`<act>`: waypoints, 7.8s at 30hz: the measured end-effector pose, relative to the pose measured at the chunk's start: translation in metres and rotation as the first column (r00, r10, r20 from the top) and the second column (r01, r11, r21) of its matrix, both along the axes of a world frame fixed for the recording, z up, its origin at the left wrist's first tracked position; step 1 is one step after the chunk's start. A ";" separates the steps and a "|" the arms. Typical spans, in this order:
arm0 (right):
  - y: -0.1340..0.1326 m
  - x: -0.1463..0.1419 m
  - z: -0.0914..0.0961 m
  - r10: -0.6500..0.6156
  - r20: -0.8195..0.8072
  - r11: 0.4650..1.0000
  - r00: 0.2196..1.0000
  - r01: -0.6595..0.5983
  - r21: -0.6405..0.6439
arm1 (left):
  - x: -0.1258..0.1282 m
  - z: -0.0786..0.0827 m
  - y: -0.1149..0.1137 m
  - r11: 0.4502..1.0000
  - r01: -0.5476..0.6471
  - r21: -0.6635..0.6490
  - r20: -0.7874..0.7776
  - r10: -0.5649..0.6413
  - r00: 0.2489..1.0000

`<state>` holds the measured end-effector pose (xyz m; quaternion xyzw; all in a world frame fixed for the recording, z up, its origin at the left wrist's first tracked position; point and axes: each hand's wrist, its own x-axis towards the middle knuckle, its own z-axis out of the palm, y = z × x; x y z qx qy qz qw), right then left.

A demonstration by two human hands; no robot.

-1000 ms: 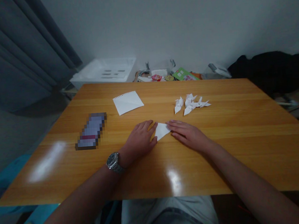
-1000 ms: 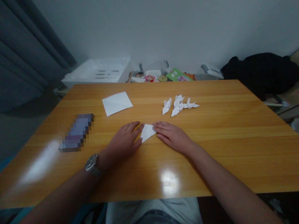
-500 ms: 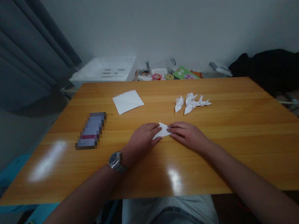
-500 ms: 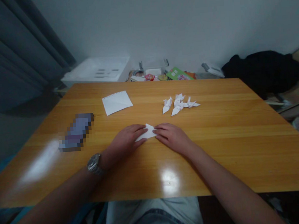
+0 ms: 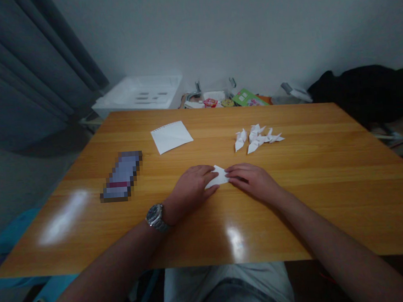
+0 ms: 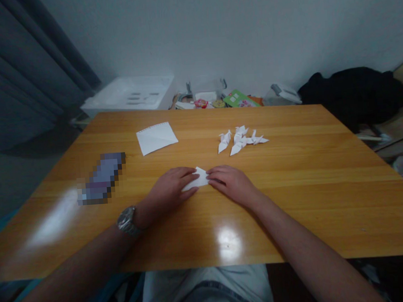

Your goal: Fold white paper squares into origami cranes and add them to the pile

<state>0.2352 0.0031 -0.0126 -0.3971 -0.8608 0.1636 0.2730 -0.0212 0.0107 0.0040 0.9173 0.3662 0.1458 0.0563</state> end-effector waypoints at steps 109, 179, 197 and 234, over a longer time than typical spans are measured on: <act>-0.014 -0.017 0.016 -0.074 0.388 0.965 0.919 -0.032 0.260 | 0.019 -0.006 -0.003 0.752 0.128 -0.647 0.543 0.336 0.770; -0.020 -0.025 0.023 -0.244 -0.295 0.880 0.924 0.083 -0.468 | 0.023 0.006 -0.008 0.769 0.081 -0.634 0.584 0.408 0.702; -0.017 -0.017 0.021 -0.275 -0.232 0.846 0.933 0.121 -0.519 | 0.023 0.010 -0.008 0.812 -0.080 -0.578 0.520 0.442 0.731; -0.011 -0.008 0.024 -0.346 -0.329 0.841 0.879 0.135 -0.523 | 0.016 -0.001 0.002 0.732 0.084 -0.676 0.607 0.488 0.628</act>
